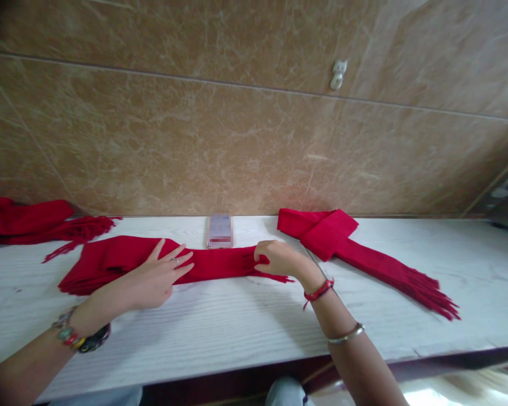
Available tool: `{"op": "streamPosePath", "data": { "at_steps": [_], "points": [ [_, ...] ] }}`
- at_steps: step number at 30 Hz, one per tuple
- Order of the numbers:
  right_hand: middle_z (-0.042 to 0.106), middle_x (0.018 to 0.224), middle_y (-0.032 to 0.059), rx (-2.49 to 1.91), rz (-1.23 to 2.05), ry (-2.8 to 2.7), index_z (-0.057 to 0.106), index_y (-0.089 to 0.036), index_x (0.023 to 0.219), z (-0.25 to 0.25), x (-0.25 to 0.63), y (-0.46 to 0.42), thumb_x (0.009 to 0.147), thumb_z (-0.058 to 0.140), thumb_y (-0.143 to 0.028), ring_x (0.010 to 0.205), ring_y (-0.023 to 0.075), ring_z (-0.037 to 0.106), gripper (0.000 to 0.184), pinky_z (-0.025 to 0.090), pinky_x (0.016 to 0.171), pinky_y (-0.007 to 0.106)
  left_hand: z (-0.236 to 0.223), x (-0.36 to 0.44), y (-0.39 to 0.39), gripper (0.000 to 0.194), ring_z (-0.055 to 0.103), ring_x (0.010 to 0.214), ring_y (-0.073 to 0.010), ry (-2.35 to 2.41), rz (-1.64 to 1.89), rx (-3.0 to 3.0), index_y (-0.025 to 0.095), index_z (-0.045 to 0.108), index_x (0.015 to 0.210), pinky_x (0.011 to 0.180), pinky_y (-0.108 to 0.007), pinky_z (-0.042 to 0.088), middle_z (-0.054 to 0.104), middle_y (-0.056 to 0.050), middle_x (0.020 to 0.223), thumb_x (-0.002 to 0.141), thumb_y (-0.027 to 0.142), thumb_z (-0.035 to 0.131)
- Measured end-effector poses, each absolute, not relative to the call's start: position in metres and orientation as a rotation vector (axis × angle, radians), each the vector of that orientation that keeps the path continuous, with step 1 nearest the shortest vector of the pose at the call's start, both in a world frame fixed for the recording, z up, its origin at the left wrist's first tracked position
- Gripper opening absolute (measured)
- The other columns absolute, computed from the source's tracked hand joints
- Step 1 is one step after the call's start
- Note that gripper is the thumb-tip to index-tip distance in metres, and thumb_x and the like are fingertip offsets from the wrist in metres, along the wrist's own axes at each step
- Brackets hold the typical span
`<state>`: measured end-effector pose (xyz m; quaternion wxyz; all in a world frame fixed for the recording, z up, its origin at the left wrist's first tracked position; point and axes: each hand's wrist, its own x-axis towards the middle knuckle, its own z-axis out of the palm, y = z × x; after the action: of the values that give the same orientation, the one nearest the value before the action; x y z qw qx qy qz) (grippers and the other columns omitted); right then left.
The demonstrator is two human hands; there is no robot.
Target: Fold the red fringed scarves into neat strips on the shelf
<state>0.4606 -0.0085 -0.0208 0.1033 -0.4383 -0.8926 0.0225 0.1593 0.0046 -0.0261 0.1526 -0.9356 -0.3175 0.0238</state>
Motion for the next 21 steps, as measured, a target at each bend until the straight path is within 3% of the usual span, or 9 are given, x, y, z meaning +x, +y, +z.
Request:
{"op": "streamPosePath", "data": {
  "at_steps": [6, 13, 17, 21],
  "points": [
    [0.062, 0.081, 0.0057, -1.150, 0.083, -2.641, 0.061, -0.015, 0.081, -0.027, 0.454, -0.003, 0.077, 0.049, -0.017, 0.078, 0.0149, 0.054, 0.013, 0.042, 0.074, 0.026, -0.030, 0.224, 0.003, 0.039, 0.034, 0.125, -0.0231, -0.742, -0.063, -2.773, 0.013, 0.045, 0.125, 0.100, -0.041, 0.026, 0.042, -0.011, 0.133, 0.092, 0.026, 0.028],
    [0.067, 0.086, 0.0080, -1.598, 0.062, -2.821, 0.065, -0.016, 0.084, -0.032, 0.457, -0.004, 0.071, 0.049, -0.016, 0.076, 0.0180, 0.059, 0.021, 0.041, 0.064, 0.025, -0.068, 0.233, 0.020, 0.046, 0.021, 0.131, -0.0203, -0.797, -0.064, -2.911, 0.016, 0.029, 0.135, 0.102, -0.037, 0.022, 0.027, -0.006, 0.142, 0.091, 0.029, 0.028],
    [0.069, 0.079, 0.0075, -1.929, 0.161, -2.748, 0.068, -0.016, 0.077, -0.026, 0.487, -0.006, 0.072, 0.051, -0.019, 0.068, 0.0177, 0.060, 0.018, 0.041, 0.058, 0.024, -0.070, 0.229, 0.021, 0.047, 0.019, 0.132, -0.0185, -0.794, -0.072, -2.927, 0.017, 0.027, 0.136, 0.104, -0.035, 0.018, 0.025, -0.005, 0.143, 0.091, 0.029, 0.027],
    [0.068, 0.077, 0.0079, -2.057, 0.090, -2.549, 0.067, -0.016, 0.074, -0.021, 0.502, -0.007, 0.075, 0.053, -0.022, 0.070, 0.0178, 0.061, 0.016, 0.043, 0.062, 0.025, -0.073, 0.230, 0.022, 0.045, 0.021, 0.131, -0.0178, -0.765, -0.148, -2.913, 0.018, 0.029, 0.135, 0.104, -0.035, 0.017, 0.028, -0.005, 0.142, 0.091, 0.030, 0.027]
  ]
}}
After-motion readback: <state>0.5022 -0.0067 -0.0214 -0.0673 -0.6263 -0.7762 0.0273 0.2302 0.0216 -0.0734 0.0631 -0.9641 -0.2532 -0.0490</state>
